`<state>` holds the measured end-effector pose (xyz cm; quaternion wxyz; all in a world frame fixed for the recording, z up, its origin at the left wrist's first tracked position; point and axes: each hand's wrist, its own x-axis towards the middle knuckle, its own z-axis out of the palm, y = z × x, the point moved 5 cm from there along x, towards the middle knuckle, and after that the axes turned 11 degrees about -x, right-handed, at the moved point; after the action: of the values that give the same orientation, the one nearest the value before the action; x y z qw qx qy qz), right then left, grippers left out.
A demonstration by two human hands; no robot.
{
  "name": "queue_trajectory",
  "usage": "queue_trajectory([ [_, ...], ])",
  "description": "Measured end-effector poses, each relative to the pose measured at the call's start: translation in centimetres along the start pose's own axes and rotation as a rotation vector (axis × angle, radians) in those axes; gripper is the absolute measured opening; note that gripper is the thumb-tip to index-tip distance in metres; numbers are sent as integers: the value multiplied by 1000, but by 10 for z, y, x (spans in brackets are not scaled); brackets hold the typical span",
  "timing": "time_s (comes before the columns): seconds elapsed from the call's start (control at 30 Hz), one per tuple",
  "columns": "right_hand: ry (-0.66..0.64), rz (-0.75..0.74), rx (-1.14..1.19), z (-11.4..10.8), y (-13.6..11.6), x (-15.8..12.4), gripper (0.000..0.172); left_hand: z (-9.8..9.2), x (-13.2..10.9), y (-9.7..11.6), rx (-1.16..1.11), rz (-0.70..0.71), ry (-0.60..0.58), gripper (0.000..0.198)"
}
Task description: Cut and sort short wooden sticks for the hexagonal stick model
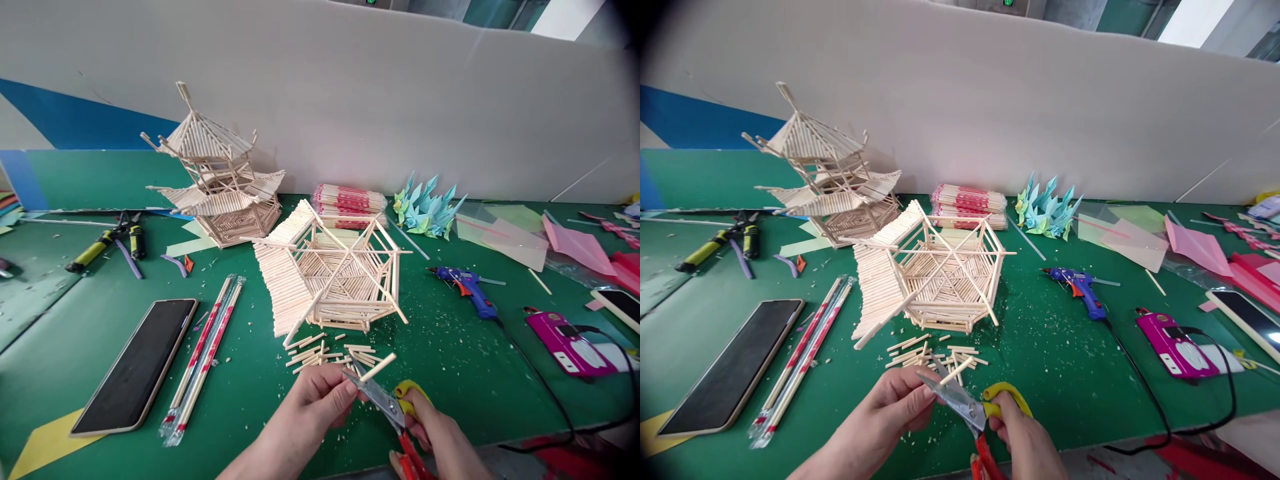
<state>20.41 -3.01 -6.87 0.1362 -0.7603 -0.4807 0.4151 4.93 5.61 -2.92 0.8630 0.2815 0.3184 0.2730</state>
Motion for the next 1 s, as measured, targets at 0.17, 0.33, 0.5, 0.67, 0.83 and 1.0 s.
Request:
queue_trajectory([
  [0.17,-11,-92,-68,-2,-4,-1,56,2,0,4,112,130,74,32],
  [0.33,3,-85,-265,-24,18,-6,53,-19,-6,11,-91,211,264,27],
  [0.5,380,-81,-554,-66,56,-2,42,-28,-7,-2,10,104,313,32],
  [0.67,587,-152,-716,-85,49,2,53,-12,-5,-2,191,68,264,38],
  [0.83,678,-535,-584,-80,-30,-17,26,1,-6,-4,465,79,185,39],
  [1.0,231,-892,-785,-28,-83,-15,11,1,-11,-18,744,92,-23,35],
])
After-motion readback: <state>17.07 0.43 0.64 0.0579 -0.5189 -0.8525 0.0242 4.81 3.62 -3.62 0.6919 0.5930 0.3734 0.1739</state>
